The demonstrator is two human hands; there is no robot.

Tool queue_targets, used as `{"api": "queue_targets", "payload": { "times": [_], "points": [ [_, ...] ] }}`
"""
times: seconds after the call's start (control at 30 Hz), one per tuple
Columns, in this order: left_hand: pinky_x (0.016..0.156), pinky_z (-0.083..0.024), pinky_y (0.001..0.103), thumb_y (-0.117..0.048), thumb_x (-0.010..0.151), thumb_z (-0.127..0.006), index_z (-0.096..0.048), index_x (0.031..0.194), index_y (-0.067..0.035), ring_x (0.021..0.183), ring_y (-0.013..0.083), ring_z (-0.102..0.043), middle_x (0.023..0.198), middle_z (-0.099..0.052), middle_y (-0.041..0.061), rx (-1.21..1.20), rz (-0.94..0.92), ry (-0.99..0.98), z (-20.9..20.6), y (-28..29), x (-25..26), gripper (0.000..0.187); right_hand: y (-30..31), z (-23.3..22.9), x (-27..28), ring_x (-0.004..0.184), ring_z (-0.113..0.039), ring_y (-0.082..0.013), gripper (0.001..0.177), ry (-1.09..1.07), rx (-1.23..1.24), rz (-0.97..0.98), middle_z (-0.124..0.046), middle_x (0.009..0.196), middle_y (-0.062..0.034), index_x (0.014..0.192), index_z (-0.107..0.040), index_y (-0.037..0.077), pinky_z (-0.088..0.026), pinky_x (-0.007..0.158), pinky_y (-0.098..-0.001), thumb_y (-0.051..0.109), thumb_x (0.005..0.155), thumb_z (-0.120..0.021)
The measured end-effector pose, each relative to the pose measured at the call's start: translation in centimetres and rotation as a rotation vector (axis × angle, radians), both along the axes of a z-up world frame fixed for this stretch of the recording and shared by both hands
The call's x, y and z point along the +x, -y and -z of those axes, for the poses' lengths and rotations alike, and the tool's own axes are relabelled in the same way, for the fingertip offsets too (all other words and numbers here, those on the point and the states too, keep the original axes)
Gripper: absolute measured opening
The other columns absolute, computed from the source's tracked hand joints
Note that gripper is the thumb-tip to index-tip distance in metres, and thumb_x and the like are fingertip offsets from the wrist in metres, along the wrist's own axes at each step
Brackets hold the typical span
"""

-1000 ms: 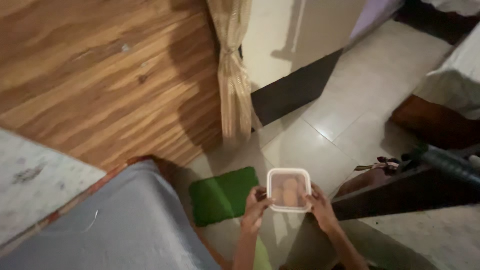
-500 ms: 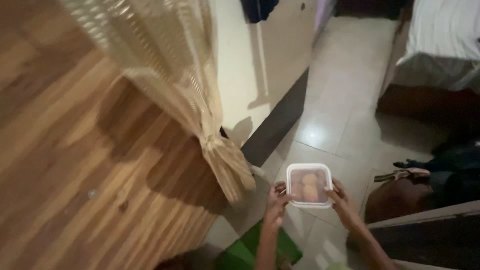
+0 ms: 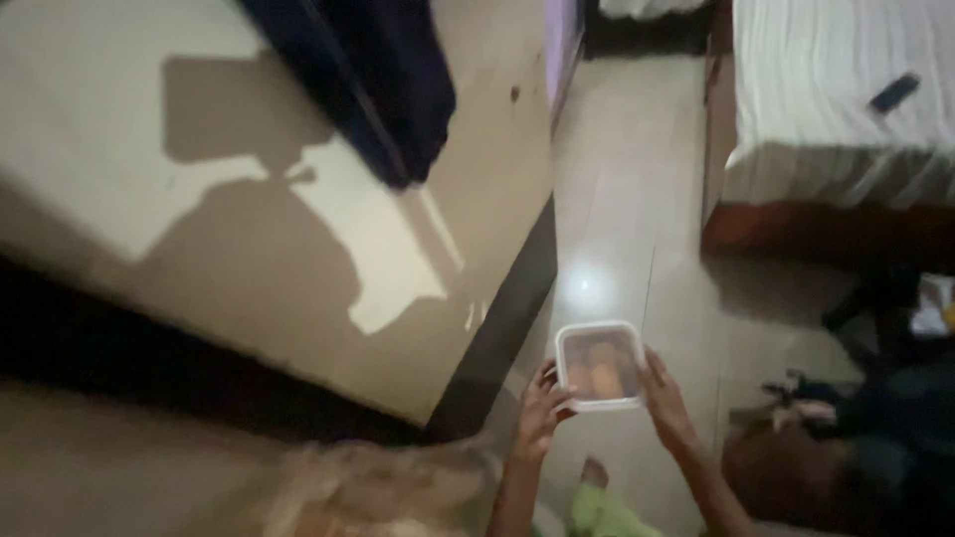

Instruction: The person picks up a pink lidded container, a plastic tub containing liquid, a bowl of noodles, and a box of sweets from a kitchen counter and places them one by one onto a bed next to plates of food.

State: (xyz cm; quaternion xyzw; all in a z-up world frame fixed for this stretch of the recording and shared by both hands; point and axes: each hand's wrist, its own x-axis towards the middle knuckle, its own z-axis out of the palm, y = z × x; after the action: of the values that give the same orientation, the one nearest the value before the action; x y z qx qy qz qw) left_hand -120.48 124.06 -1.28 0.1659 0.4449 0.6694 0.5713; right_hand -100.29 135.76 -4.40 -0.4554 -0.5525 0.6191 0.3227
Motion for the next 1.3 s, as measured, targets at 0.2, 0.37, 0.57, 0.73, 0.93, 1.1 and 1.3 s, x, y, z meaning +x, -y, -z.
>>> {"api": "queue_targets", "payload": {
  "times": [0.2, 0.37, 0.57, 0.73, 0.93, 1.1, 1.3],
  "points": [
    [0.084, -0.06, 0.037, -0.016, 0.078, -0.08, -0.04, 0.15, -0.006, 0.114, 0.0226, -0.064, 0.136, -0.054, 0.011, -0.018, 0.053, -0.036, -0.6, -11.4, -2.7, 0.083, -10.2, -3.1, -3.0, 0.144, -0.041, -0.0283, 0.069, -0.037, 0.026, -0.009, -0.042, 0.159, -0.0132, 0.158, -0.033, 0.01, -0.036, 0.115, -0.0401, 0.048, 0.101, -0.044],
    [0.078, -0.056, 0.036, -0.015, 0.078, -0.08, -0.041, 0.152, -0.009, 0.106, 0.0222, -0.065, 0.124, -0.063, 0.013, -0.012, 0.147, -0.03, 0.7, -22.8, -3.2, 0.083, -18.9, -3.5, -2.7, 0.141, -0.046, -0.0252, 0.063, -0.118, -0.069, 0.115, -0.048, 0.154, -0.0127, 0.156, -0.036, 0.01, -0.036, 0.115, -0.038, 0.041, 0.102, -0.044],
    [0.082, -0.059, 0.037, -0.003, 0.084, -0.075, -0.04, 0.152, -0.011, 0.1, 0.0212, -0.069, 0.115, -0.068, 0.012, -0.046, 0.331, 0.015, 1.3, -36.6, -2.6, 0.077, -29.7, -1.0, 0.0, 0.138, -0.049, -0.0243, 0.057, -0.09, 0.061, 0.294, -0.054, 0.151, -0.013, 0.153, -0.043, 0.003, -0.036, 0.116, -0.0351, 0.037, 0.107, -0.043],
    [0.079, -0.056, 0.036, 0.001, 0.085, -0.07, -0.04, 0.15, -0.011, 0.103, 0.0211, -0.069, 0.118, -0.068, 0.012, -0.021, 0.528, 0.061, -0.7, -47.8, -1.2, 0.073, -37.5, -0.7, 2.2, 0.136, -0.049, -0.0214, 0.057, -0.286, 0.041, 0.426, -0.052, 0.15, -0.0116, 0.156, -0.038, 0.003, -0.038, 0.113, -0.0344, 0.032, 0.107, -0.041],
    [0.081, -0.058, 0.035, 0.0, 0.086, -0.069, -0.042, 0.149, -0.011, 0.103, 0.0227, -0.072, 0.12, -0.068, 0.014, -0.029, 0.722, 0.007, -1.6, -59.5, 3.1, 0.07, -44.8, 0.2, 6.5, 0.14, -0.044, -0.0179, 0.057, -0.237, 0.025, 0.657, -0.047, 0.156, -0.0086, 0.156, -0.038, 0.004, -0.035, 0.114, -0.0323, 0.03, 0.106, -0.044],
    [0.079, -0.058, 0.036, 0.001, 0.085, -0.07, -0.042, 0.148, -0.01, 0.101, 0.0247, -0.072, 0.12, -0.068, 0.016, -0.042, 0.812, -0.007, -1.1, -67.3, 8.8, 0.07, -50.7, 1.8, 11.9, 0.141, -0.043, -0.0163, 0.057, -0.23, 0.016, 0.753, -0.046, 0.157, -0.0067, 0.156, -0.038, 0.005, -0.033, 0.115, -0.032, 0.03, 0.106, -0.044],
    [0.082, -0.062, 0.038, 0.0, 0.084, -0.069, -0.042, 0.146, -0.01, 0.102, 0.0258, -0.073, 0.121, -0.067, 0.016, -0.041, 0.807, 0.028, -0.6, -76.3, 17.3, 0.069, -59.8, 2.5, 20.3, 0.141, -0.044, -0.0175, 0.056, -0.306, 0.086, 0.724, -0.048, 0.155, -0.0083, 0.156, -0.04, 0.003, -0.033, 0.116, -0.0333, 0.029, 0.106, -0.047]
  ]
}}
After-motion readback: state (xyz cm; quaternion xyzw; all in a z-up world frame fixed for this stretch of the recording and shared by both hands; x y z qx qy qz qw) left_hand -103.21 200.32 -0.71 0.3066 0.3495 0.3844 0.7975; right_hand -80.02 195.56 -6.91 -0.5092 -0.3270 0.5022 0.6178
